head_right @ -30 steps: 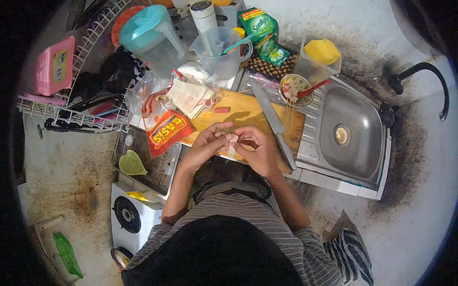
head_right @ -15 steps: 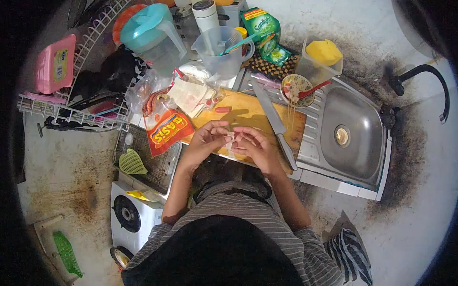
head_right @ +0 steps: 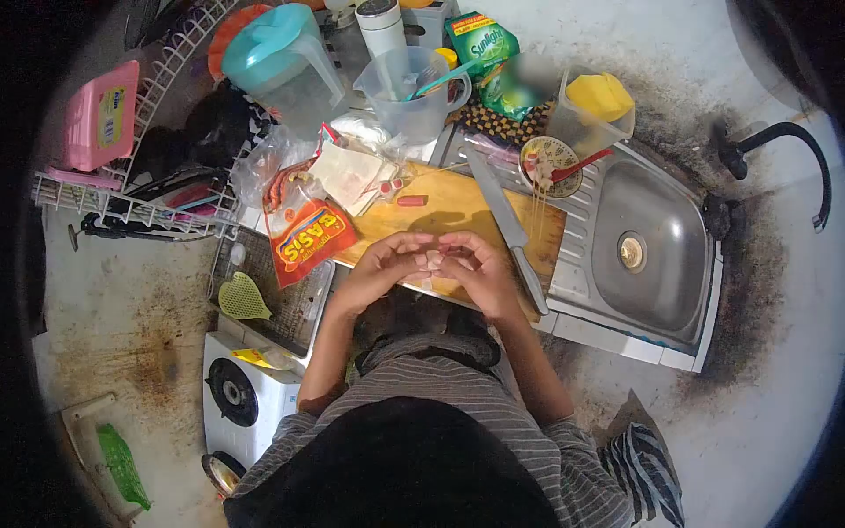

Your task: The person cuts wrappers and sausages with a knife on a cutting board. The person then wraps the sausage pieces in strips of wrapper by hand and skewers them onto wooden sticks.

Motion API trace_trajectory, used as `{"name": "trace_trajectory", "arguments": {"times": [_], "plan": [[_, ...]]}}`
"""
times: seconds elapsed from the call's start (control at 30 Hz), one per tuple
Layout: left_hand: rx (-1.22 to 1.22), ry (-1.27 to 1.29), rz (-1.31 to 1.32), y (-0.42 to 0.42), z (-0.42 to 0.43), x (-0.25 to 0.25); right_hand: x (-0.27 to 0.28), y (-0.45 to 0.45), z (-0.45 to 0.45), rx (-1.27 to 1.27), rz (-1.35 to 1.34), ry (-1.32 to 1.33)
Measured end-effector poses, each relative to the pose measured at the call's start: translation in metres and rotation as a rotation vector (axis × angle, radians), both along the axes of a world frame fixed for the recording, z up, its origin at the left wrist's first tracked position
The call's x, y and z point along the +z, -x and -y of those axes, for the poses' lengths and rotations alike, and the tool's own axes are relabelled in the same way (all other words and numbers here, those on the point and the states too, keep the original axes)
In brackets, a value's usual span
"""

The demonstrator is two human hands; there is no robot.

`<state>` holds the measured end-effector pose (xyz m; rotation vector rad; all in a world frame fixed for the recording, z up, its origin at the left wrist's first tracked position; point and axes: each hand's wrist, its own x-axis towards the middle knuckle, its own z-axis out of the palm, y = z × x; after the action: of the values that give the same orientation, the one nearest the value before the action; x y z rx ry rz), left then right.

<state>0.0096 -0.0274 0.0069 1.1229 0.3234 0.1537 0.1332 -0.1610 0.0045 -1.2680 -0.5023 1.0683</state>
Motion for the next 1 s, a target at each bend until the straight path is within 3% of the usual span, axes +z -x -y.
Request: {"name": "trace_trajectory", "arguments": {"times": [0.03, 0.27, 0.33, 0.47, 0.57, 0.63, 0.67, 0.73, 0.83, 1.0], "plan": [[0.046, 0.110, -0.076, 0.000, 0.000, 0.004, 0.000, 0.000, 0.000, -0.002, 0.070, -0.012], [0.106, 0.033, -0.079, 0.007, -0.003, -0.009, 0.015, 0.003, -0.010, 0.000, 0.293, 0.036], [0.104, -0.110, -0.095, 0.012, -0.004, -0.016, 0.019, 0.003, -0.014, 0.094, 0.400, 0.118], [0.148, -0.058, -0.051, 0.026, -0.009, -0.019, 0.039, 0.003, -0.024, 0.274, 0.633, 0.059], [0.250, 0.077, -0.137, 0.040, -0.016, -0.022, 0.049, -0.009, -0.042, 0.433, 0.768, 0.017], [0.305, 0.306, -0.056, 0.051, -0.022, -0.023, 0.034, -0.021, -0.065, 0.258, 1.271, 0.003], [0.305, 0.300, -0.056, 0.055, -0.023, -0.024, 0.024, -0.027, -0.076, 0.254, 1.271, -0.002], [0.417, 0.431, 0.015, 0.062, -0.026, -0.024, 0.000, -0.039, -0.097, 0.111, 1.570, 0.243], [0.494, 0.608, 0.122, 0.073, -0.036, -0.037, -0.027, -0.050, -0.117, 0.080, 1.722, 0.335], [0.466, 0.789, 0.372, 0.085, -0.044, -0.043, -0.042, -0.062, -0.128, 0.157, 1.722, 0.326]]}}
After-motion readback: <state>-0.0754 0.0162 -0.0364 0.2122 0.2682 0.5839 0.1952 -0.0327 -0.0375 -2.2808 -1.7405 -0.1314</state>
